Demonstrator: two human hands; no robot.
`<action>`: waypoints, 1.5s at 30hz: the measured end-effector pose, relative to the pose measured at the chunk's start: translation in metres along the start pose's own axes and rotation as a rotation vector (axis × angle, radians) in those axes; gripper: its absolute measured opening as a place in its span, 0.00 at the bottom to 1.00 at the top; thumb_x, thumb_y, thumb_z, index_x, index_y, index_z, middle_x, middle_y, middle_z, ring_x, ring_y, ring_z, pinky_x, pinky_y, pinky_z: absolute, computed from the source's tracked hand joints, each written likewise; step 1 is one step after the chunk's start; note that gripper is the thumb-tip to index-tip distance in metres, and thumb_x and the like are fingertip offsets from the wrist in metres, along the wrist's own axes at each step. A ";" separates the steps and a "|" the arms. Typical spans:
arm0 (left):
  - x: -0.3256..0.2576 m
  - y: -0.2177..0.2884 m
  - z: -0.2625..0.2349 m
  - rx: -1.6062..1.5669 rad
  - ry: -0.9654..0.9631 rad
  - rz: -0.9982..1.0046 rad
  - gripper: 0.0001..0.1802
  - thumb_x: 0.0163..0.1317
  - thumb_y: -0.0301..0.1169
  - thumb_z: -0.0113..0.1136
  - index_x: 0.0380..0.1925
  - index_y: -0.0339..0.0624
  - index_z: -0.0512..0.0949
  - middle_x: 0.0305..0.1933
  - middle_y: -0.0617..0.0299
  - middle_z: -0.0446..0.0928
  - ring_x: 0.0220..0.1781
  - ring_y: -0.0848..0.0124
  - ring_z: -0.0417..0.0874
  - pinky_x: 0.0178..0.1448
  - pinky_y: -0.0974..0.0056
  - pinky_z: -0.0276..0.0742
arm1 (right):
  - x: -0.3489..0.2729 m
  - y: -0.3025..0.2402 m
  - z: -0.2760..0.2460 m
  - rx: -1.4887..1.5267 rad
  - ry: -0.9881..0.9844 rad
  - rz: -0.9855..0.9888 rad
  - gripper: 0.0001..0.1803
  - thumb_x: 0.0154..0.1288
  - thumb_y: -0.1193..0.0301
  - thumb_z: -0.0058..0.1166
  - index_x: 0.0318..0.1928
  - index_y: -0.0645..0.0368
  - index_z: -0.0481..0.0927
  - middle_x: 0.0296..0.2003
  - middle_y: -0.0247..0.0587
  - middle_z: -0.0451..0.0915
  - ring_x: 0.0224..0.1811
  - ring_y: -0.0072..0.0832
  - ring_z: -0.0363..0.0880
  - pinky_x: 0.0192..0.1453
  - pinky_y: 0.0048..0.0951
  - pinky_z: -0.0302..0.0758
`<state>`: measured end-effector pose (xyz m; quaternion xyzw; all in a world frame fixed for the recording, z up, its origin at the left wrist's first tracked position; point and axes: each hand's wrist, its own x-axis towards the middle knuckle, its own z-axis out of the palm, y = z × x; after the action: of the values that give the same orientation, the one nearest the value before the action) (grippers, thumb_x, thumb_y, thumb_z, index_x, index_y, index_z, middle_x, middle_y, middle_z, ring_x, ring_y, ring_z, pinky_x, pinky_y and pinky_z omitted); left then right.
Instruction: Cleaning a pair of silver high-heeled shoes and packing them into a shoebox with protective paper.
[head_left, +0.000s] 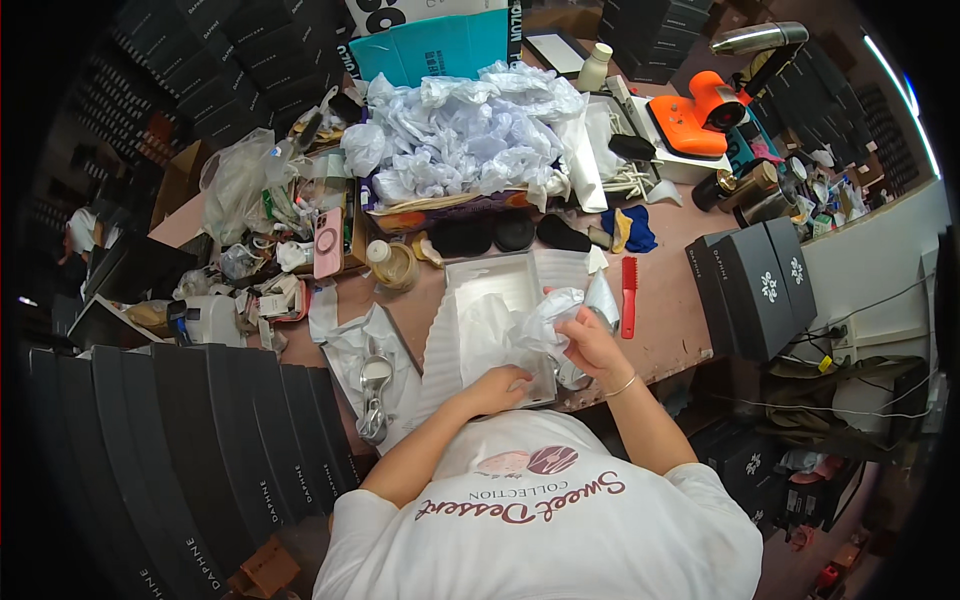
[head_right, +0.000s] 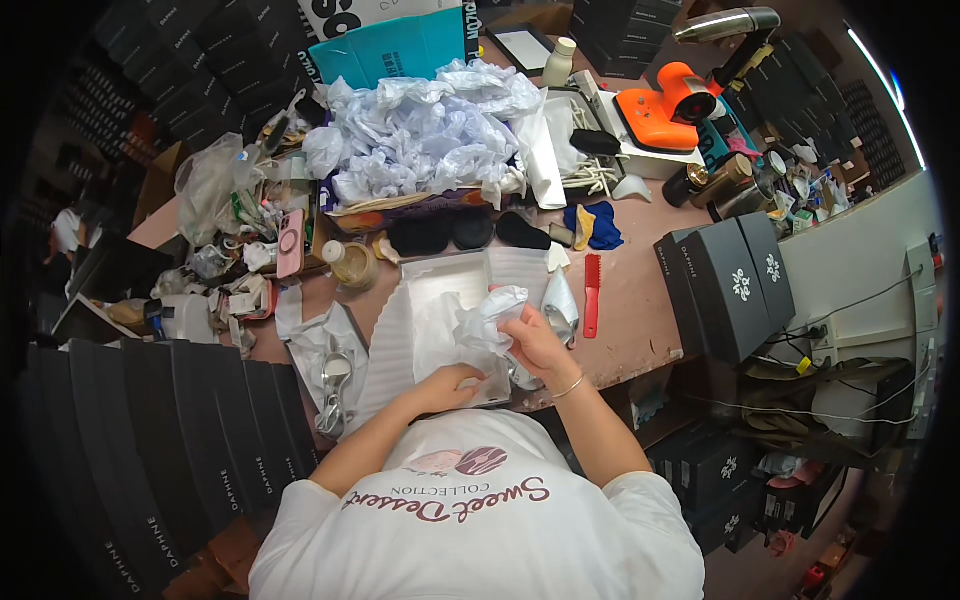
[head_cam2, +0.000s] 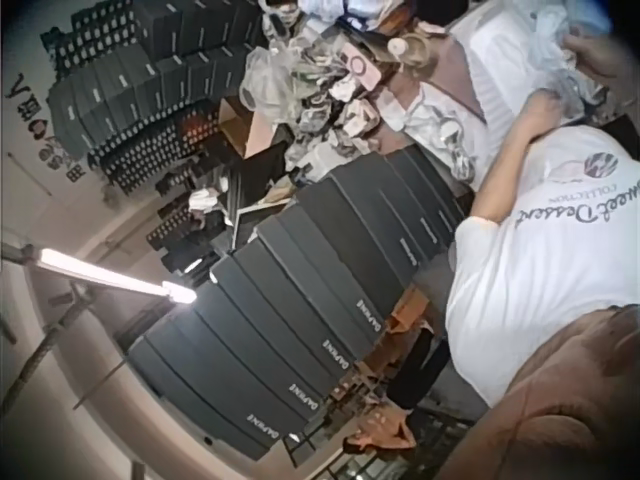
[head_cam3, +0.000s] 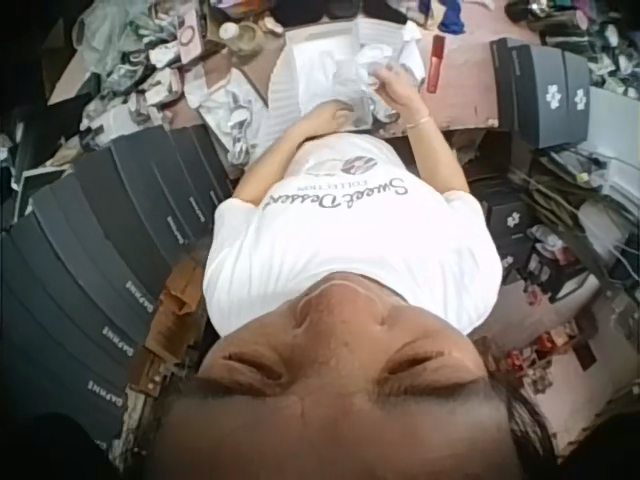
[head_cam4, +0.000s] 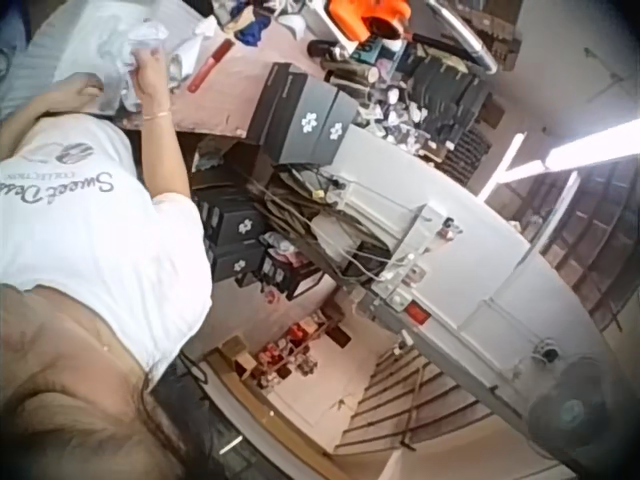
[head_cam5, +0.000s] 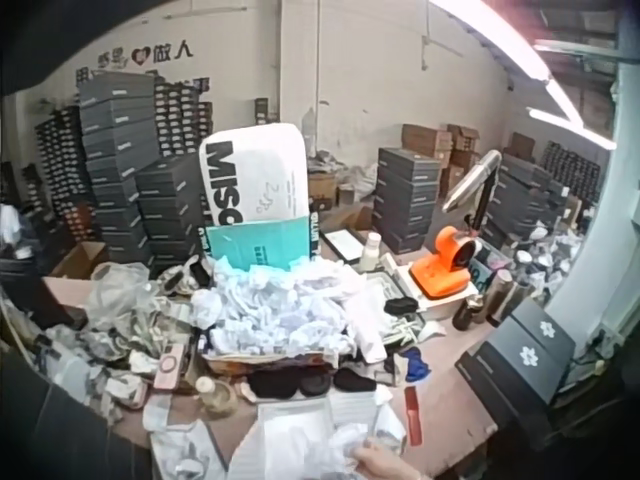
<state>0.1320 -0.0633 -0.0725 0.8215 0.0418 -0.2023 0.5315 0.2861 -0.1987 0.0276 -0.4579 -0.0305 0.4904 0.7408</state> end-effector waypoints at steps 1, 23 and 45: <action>-0.015 0.023 -0.010 -0.266 0.173 0.056 0.21 0.59 0.34 0.60 0.51 0.38 0.73 0.52 0.54 0.74 0.54 0.57 0.76 0.58 0.49 0.71 | -0.002 0.005 0.000 -0.020 0.041 0.003 0.23 0.63 0.78 0.49 0.60 0.60 0.67 0.46 0.34 0.77 0.48 0.24 0.77 0.54 0.29 0.74; -0.095 0.083 -0.060 -0.249 1.035 0.198 0.17 0.70 0.35 0.46 0.39 0.30 0.77 0.34 0.53 0.77 0.31 0.70 0.75 0.38 0.68 0.71 | -0.016 0.016 0.054 -0.549 0.087 -0.418 0.07 0.66 0.77 0.50 0.43 0.65 0.74 0.31 0.36 0.76 0.34 0.18 0.74 0.39 0.22 0.74; -0.175 0.016 -0.083 -0.940 1.027 0.235 0.17 0.70 0.36 0.47 0.42 0.32 0.78 0.37 0.63 0.79 0.39 0.77 0.76 0.49 0.69 0.71 | 0.030 0.021 0.113 -1.139 -0.760 -0.071 0.11 0.62 0.69 0.58 0.39 0.64 0.76 0.26 0.43 0.78 0.29 0.27 0.74 0.38 0.27 0.71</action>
<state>0.0008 0.0292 0.0368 0.4954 0.2814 0.3093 0.7614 0.2307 -0.1003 0.0659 -0.5711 -0.5566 0.4999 0.3380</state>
